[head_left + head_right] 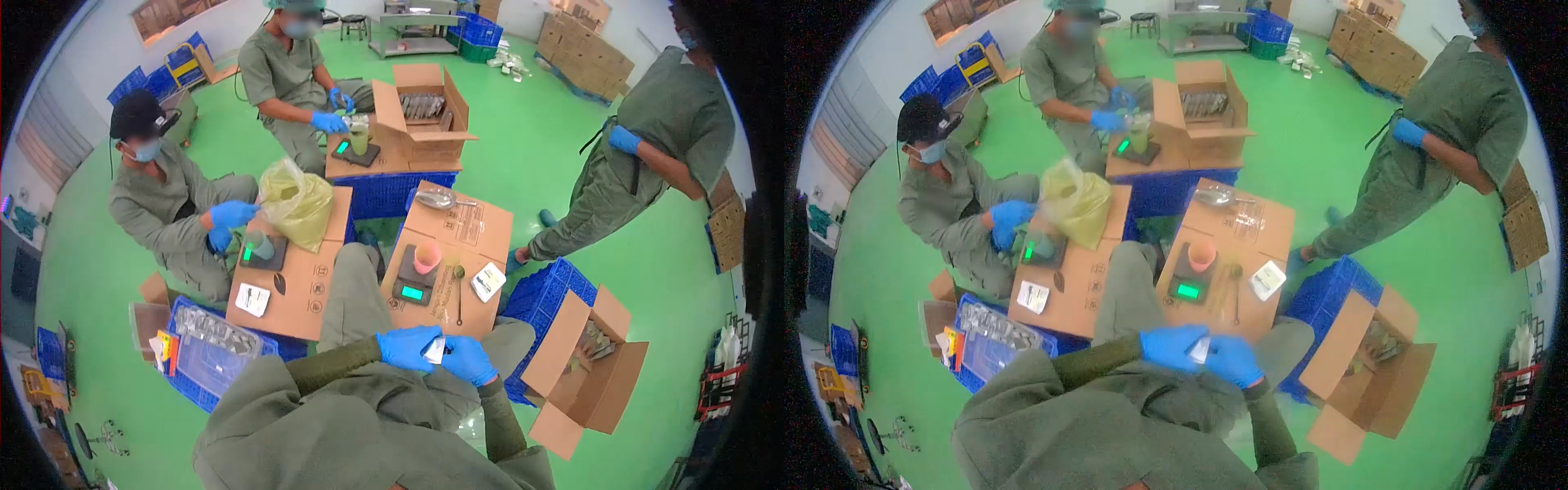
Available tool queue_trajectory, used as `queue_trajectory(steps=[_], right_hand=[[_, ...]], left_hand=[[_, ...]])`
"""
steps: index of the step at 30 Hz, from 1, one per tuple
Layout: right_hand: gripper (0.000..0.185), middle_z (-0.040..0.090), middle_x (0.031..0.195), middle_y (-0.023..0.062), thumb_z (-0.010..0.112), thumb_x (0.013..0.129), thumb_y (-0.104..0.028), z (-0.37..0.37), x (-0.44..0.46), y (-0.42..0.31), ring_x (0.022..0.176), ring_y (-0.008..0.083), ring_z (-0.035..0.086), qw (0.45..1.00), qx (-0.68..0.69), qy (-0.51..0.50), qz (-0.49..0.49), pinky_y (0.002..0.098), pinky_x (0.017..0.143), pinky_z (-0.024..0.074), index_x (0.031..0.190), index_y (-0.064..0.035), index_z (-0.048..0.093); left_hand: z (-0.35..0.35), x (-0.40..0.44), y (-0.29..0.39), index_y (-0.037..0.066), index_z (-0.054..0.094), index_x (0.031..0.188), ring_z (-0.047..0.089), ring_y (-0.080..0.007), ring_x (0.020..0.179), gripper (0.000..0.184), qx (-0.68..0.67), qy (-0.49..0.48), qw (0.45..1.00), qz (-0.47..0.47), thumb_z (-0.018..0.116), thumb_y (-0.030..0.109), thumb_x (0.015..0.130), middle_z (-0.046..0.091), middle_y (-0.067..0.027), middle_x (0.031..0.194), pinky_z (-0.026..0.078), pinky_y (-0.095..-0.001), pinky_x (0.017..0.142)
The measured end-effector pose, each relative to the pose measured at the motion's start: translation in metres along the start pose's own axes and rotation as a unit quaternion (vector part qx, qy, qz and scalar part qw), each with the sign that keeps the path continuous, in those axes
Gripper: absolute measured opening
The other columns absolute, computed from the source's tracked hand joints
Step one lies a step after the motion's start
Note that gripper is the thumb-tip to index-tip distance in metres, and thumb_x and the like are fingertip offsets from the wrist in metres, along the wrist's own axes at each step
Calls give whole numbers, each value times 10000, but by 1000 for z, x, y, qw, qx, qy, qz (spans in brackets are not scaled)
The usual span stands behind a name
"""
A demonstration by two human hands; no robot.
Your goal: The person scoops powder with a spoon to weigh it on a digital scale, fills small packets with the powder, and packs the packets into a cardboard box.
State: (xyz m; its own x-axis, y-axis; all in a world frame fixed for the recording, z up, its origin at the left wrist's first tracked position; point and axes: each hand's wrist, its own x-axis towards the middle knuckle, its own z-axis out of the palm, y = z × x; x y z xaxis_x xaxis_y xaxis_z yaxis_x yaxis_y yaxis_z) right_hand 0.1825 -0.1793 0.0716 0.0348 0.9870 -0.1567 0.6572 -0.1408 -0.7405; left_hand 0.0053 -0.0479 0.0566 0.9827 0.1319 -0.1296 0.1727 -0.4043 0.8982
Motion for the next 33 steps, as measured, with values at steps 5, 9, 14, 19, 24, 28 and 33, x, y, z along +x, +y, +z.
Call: queue_trajectory(steps=[5,9,14,19,24,28,33], right_hand=[[280,728,907,175,742,838,-301,-16,16,-39,840,365,713,1000,-20,-17,15,414,720,550,1033,-101,758],[313,715,890,183,751,839,-361,-6,26,-20,822,392,698,997,-78,3,2,438,717,543,996,-90,749],[277,702,976,180,684,925,-313,-28,30,-34,882,361,685,998,-28,-24,-42,444,755,528,1099,-104,736],[264,726,1037,119,697,904,-209,-96,30,-130,948,330,691,966,-75,210,-132,399,856,547,1148,-120,743],[351,717,1026,136,762,838,-231,-138,-2,-266,924,307,689,873,37,145,-465,395,786,557,1137,-51,729],[253,721,971,118,718,834,-195,-103,16,-297,858,280,690,797,111,115,-582,391,712,512,1032,-40,737],[245,737,958,147,676,859,-141,-62,52,-303,829,268,701,830,212,82,-509,385,666,481,1018,39,724]], left_hand=[[-3,0,-28,16,509,1181,565,-411,1040,621,53,24,998,-22,782,380,758,560,-232,1098,469,-487,876],[-3,3,-36,10,516,1213,570,-368,1034,621,-42,52,997,-24,787,331,756,558,-221,1106,473,-457,888],[1,8,-53,-8,530,1211,583,-352,1042,622,-60,100,993,4,798,304,744,571,-224,1128,483,-440,898],[-20,4,-58,-26,515,1262,591,-313,1070,689,-88,146,985,-20,827,283,731,583,-205,1153,494,-424,920],[-9,14,-145,-22,512,1292,604,-297,1028,715,-106,188,976,-38,841,274,730,601,-206,1125,509,-424,878],[-10,17,-157,-27,546,1234,614,-294,935,643,-110,226,965,-69,833,263,737,619,-202,1040,510,-420,836],[22,21,-199,-24,555,1112,627,-307,928,557,-147,250,955,-61,834,264,726,624,-180,1009,512,-418,824]])
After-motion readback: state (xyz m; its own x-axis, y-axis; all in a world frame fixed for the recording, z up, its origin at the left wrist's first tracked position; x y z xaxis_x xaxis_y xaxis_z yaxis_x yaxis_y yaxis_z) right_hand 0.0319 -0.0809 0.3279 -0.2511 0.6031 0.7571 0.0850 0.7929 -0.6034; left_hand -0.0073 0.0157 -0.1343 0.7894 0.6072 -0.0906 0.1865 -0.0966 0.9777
